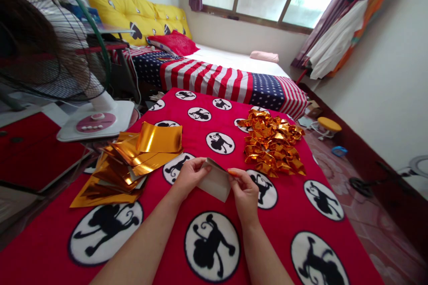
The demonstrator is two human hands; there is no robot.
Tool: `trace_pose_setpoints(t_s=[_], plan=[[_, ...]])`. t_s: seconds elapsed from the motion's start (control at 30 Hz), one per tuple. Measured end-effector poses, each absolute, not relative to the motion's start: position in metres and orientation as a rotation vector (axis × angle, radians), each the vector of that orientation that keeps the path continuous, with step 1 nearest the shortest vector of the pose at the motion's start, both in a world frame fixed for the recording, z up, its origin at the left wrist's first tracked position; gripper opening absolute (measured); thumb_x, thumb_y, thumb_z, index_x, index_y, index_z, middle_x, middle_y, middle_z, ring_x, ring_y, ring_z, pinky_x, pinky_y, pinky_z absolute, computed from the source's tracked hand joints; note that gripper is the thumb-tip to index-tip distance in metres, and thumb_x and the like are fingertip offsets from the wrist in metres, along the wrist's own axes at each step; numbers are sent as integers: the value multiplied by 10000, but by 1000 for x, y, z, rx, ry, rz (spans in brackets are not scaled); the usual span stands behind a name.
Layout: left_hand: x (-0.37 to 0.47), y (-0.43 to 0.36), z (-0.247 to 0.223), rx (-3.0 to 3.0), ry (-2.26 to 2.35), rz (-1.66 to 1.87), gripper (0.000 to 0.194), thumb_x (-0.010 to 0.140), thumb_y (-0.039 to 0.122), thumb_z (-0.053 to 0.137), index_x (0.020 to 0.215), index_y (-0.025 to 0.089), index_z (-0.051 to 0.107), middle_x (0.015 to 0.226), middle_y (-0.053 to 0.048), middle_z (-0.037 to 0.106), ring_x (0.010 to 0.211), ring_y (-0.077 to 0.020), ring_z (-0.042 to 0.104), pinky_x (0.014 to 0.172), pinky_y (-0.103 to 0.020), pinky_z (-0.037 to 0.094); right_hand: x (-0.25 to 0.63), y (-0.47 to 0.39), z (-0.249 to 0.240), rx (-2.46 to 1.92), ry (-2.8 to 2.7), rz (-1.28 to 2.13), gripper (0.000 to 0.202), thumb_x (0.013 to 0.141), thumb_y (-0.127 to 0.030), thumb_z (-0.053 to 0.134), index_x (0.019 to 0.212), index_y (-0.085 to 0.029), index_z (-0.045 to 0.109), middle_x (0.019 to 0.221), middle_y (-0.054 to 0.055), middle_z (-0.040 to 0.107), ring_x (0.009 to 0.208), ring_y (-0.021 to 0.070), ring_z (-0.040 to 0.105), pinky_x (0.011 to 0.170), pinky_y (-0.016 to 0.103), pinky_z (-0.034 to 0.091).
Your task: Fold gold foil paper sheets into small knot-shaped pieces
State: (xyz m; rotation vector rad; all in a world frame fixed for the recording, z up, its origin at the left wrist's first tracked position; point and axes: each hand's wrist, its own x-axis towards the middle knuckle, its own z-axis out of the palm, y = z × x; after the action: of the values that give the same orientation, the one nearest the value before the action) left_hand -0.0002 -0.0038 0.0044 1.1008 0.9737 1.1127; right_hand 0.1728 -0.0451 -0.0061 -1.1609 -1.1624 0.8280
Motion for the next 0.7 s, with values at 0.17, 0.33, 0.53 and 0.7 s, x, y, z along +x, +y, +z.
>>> trace_pose_setpoints(t_s=[0.17, 0.33, 0.53, 0.7], plan=[[2, -5, 3, 1050, 978, 1164, 367, 644, 385, 793, 891, 135, 688, 838, -63, 738, 753, -192, 666, 673, -258, 490, 172, -44, -8, -1174, -989, 958, 408, 770, -338, 715, 1135, -206, 593, 1008, 71, 686, 772, 173, 656, 695, 301, 537], [4, -4, -1, 904, 1032, 1291, 345, 621, 364, 805, 784, 171, 570, 675, 27, 645, 626, -124, 601, 588, -210, 446, 170, -43, -6, -1100, -966, 1074, 499, 733, -316, 750, 1179, -223, 548, 1008, 63, 672, 811, 182, 667, 699, 296, 551], [6, -9, 9, 902, 997, 1246, 360, 589, 316, 831, 776, 160, 566, 661, 45, 610, 606, -100, 572, 585, -194, 439, 169, -46, -3, -1138, -1003, 1047, 436, 756, -279, 702, 1167, -225, 566, 1018, 52, 694, 790, 184, 653, 705, 305, 540], [6, -11, 14, 862, 930, 1127, 370, 691, 414, 760, 910, 144, 634, 778, -13, 676, 666, -147, 623, 622, -248, 485, 176, -45, -3, -1180, -992, 999, 377, 750, -274, 675, 1117, -214, 613, 995, 38, 686, 767, 176, 628, 659, 286, 516]])
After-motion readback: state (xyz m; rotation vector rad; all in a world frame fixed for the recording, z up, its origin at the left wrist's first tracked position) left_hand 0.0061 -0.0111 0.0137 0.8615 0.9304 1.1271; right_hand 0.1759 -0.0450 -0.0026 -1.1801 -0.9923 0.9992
